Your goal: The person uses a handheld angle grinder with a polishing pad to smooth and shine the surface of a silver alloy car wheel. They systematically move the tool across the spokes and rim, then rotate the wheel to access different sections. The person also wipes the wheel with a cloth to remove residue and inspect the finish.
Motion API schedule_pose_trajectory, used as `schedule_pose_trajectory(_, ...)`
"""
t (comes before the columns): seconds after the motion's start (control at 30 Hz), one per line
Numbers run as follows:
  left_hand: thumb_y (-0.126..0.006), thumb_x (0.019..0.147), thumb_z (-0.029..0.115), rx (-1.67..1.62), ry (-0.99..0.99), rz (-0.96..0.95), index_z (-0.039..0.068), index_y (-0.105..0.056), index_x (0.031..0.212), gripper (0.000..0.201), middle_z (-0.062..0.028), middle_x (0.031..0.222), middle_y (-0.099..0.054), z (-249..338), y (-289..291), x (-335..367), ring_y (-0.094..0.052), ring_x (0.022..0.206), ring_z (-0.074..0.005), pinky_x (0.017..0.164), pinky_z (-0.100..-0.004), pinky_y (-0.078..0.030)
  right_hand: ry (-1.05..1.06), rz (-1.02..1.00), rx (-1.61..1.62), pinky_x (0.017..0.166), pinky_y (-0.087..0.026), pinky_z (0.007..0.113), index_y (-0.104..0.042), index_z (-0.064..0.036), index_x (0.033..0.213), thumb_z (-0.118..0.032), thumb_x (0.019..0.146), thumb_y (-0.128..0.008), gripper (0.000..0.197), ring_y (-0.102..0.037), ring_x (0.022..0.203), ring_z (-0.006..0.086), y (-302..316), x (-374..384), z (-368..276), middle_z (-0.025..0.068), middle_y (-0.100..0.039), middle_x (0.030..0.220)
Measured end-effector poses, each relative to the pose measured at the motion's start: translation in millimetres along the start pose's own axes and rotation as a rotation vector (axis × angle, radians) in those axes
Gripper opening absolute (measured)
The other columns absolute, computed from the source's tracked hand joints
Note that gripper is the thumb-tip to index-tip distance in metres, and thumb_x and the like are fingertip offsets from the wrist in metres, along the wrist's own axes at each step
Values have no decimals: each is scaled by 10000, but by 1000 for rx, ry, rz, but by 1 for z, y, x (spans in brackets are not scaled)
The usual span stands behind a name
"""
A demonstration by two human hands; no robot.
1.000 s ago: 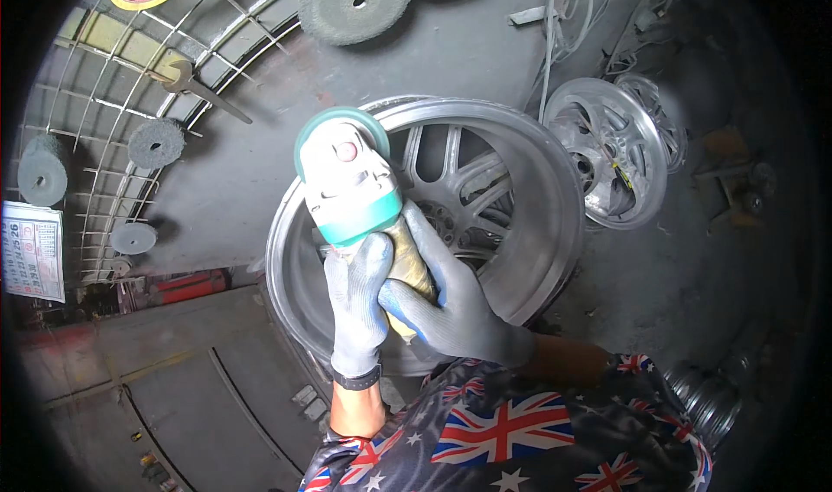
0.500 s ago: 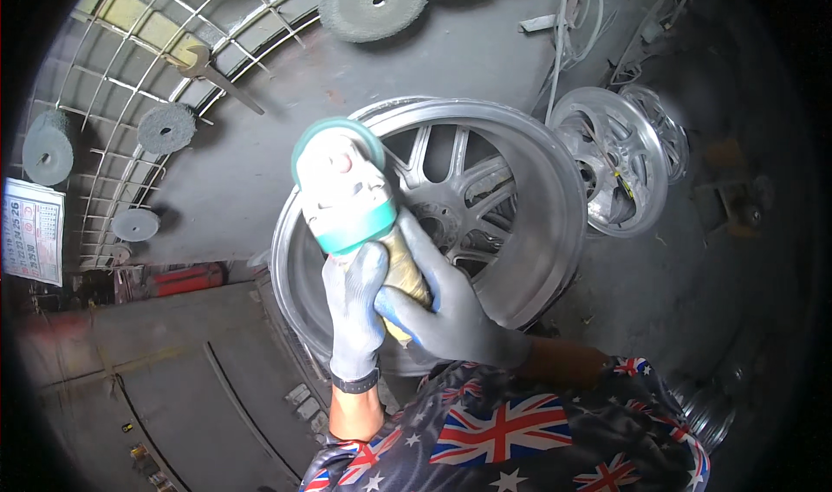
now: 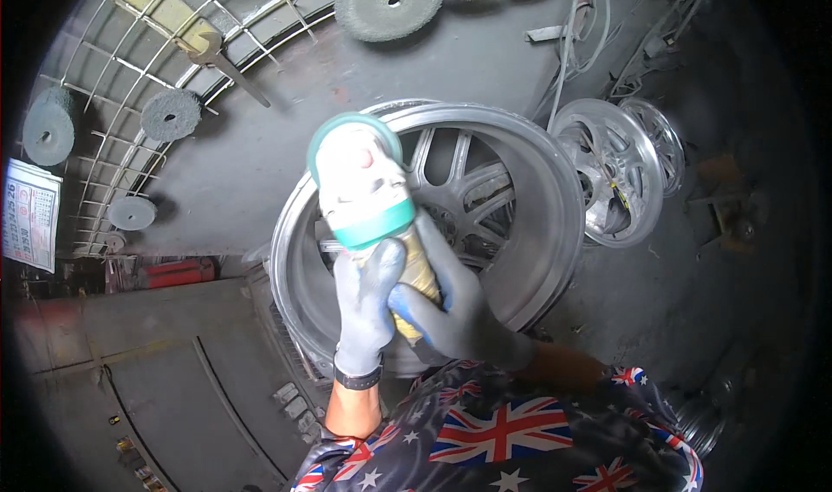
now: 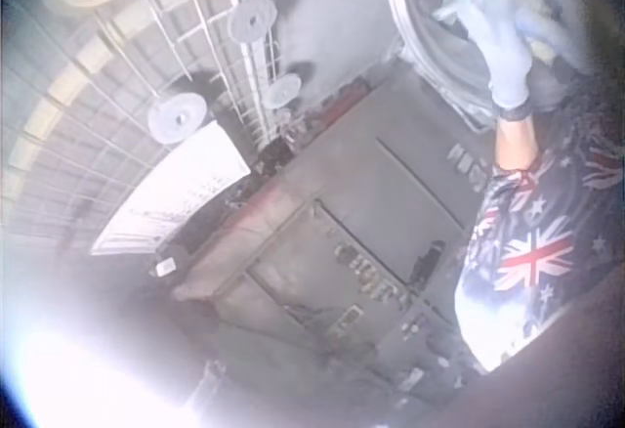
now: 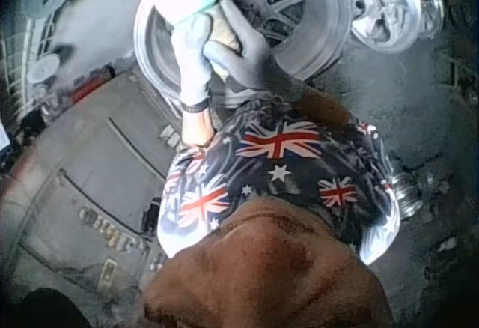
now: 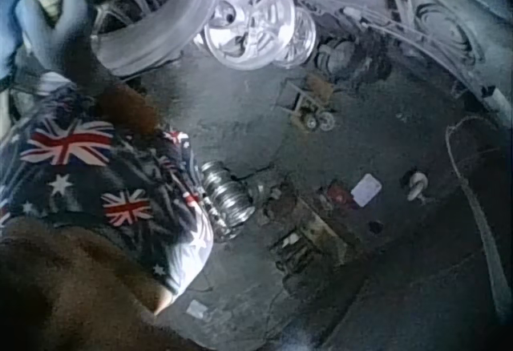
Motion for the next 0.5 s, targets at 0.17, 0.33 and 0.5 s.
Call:
schedule_pose_trajectory(0.17,-619,974,274,9,-9,111,-51,-591,1335,486,-118,1218,-675,-1,18,-11,-629,1099,-191,982,-330,-467,9,-86,38,1177,-347,406,-259,168,1522,-107,935,-690,780,-429,1435,348,-15,6,-8,331,-429,1509)
schedule_pose_trajectory(0.33,-615,988,191,-84,17,-6,-22,-597,1315,391,-78,1192,-658,-1,-7,-2,-601,1044,-139,951,-298,-468,-104,-18,-50,1028,-488,375,-236,129,1550,-132,911,-687,824,-619,1230,300,2,-1,9,316,-557,1376)
schedule_pose_trajectory(0.5,-635,990,206,-31,-42,-19,-12,-595,1331,407,-80,1166,-672,-2,6,-6,-610,1035,-134,931,-303,-485,-96,-68,-66,1038,-474,362,-229,121,1558,-117,899,-662,823,-598,1270,298,-9,1,6,309,-558,1384)
Point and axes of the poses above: each hand's wrist, its own x-axis towards the middle knuckle, its own y-axis out of the back of the hand, z = x × y, the point moved 10 cm from there along x, towards the middle knuckle
